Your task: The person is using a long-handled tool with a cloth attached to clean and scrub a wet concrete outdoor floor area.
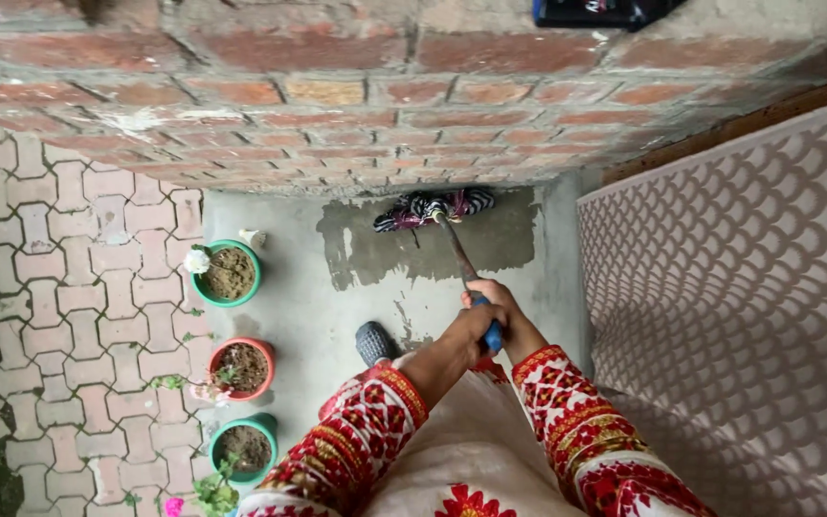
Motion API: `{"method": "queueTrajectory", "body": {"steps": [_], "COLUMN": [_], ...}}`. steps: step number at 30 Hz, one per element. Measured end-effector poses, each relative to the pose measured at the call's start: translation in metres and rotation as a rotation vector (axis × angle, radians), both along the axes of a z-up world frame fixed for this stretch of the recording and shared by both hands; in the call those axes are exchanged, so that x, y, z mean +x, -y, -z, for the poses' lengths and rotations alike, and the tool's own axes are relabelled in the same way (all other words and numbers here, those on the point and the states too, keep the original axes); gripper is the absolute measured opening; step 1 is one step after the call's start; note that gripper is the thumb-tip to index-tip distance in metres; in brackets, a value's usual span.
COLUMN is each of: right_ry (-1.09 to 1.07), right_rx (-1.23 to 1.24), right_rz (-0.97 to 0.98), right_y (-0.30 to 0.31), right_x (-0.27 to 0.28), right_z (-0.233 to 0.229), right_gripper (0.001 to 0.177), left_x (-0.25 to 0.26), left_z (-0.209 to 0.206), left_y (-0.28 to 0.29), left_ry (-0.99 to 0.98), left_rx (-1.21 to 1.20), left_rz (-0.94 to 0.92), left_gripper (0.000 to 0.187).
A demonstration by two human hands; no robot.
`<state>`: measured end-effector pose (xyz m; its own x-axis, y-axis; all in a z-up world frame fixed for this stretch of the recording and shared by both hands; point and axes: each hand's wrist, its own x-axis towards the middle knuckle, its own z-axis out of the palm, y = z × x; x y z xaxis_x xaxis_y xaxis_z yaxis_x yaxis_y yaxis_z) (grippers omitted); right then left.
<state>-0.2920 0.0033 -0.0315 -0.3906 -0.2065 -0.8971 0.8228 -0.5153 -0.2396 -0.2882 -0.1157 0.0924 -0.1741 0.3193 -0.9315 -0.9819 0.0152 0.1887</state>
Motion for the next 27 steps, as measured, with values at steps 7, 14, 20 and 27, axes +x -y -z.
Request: {"method": "queueTrajectory", "body": {"steps": [7, 14, 20, 27], "right_ry": [0.067, -0.155, -0.372, -0.307], "right_rx": [-0.002, 0.057, 0.147, 0.201], "right_rz": [0.137, -0.060, -0.075, -0.220], "right_y": [-0.119, -0.195, -0.203, -0.200], "right_x": [0.009, -0.019, -0.016, -0.027], "right_z": [-0.001, 0.034, -0.020, -0.076], "right_gripper": [0.020, 0.029, 0.027, 0.050], "left_x": [-0.007, -0.025, -0.029, -0.037], "left_z": [-0.016, 0.059, -0.003, -0.075], "left_y": [-0.119, -0.199, -0.168, -0.148], "left_ry": [0.058, 0.042, -0.187, -0.896], "left_rx": [-0.065, 0.049, 0.120, -0.072], "left_rz": [0.064, -0.105, -0.448, -0.128], "left_gripper": [0.027, 0.018, 0.028, 0.056]}}
